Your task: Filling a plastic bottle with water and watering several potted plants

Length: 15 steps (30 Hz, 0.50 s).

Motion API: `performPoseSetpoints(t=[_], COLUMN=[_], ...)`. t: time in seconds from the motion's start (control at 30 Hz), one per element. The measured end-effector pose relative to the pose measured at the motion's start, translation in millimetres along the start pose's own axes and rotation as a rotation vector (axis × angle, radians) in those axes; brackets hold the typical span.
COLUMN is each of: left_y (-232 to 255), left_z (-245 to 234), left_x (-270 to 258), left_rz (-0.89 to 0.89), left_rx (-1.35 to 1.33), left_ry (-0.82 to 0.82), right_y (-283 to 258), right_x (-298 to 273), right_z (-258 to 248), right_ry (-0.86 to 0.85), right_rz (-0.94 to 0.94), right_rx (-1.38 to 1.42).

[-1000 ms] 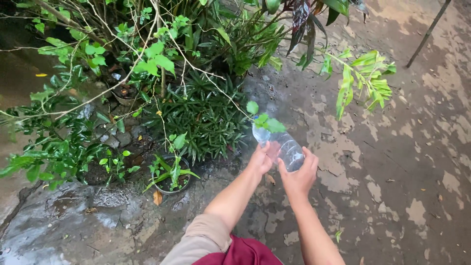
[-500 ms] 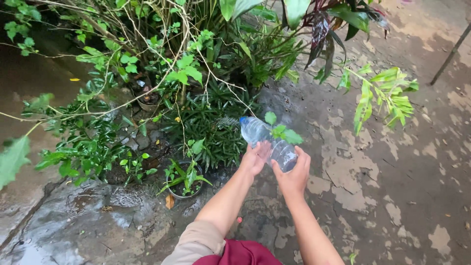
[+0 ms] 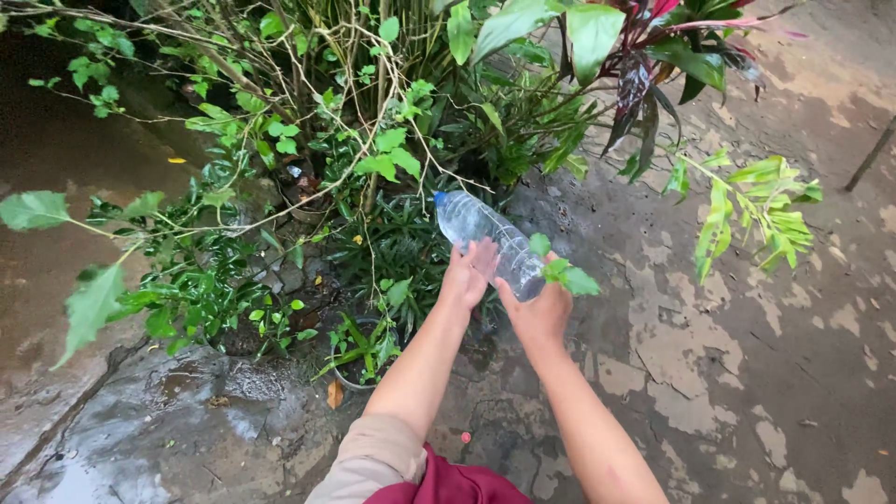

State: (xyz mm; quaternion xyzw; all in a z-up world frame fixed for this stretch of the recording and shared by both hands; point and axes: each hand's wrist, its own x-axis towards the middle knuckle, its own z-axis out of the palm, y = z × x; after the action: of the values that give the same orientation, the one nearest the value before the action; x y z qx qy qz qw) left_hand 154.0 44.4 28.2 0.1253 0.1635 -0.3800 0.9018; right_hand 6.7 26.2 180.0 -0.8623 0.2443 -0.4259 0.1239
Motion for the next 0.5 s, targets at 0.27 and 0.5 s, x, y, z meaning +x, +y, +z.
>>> performPoseSetpoints(t=[0.27,0.5], left_y=[12.3,33.9], left_z=[-5.2,17.4], left_x=[-9.9,20.2], left_rz=[0.005,0.072], left_rx=[0.044,0.155], left_ry=[-0.01,-0.107], right_y=[-6.6,-13.6], right_x=[-2.7,17.8], right_z=[3.3,12.5], right_ry=[-0.076,0.039], right_rz=[0.094,0.047], right_rx=[0.08,0.173])
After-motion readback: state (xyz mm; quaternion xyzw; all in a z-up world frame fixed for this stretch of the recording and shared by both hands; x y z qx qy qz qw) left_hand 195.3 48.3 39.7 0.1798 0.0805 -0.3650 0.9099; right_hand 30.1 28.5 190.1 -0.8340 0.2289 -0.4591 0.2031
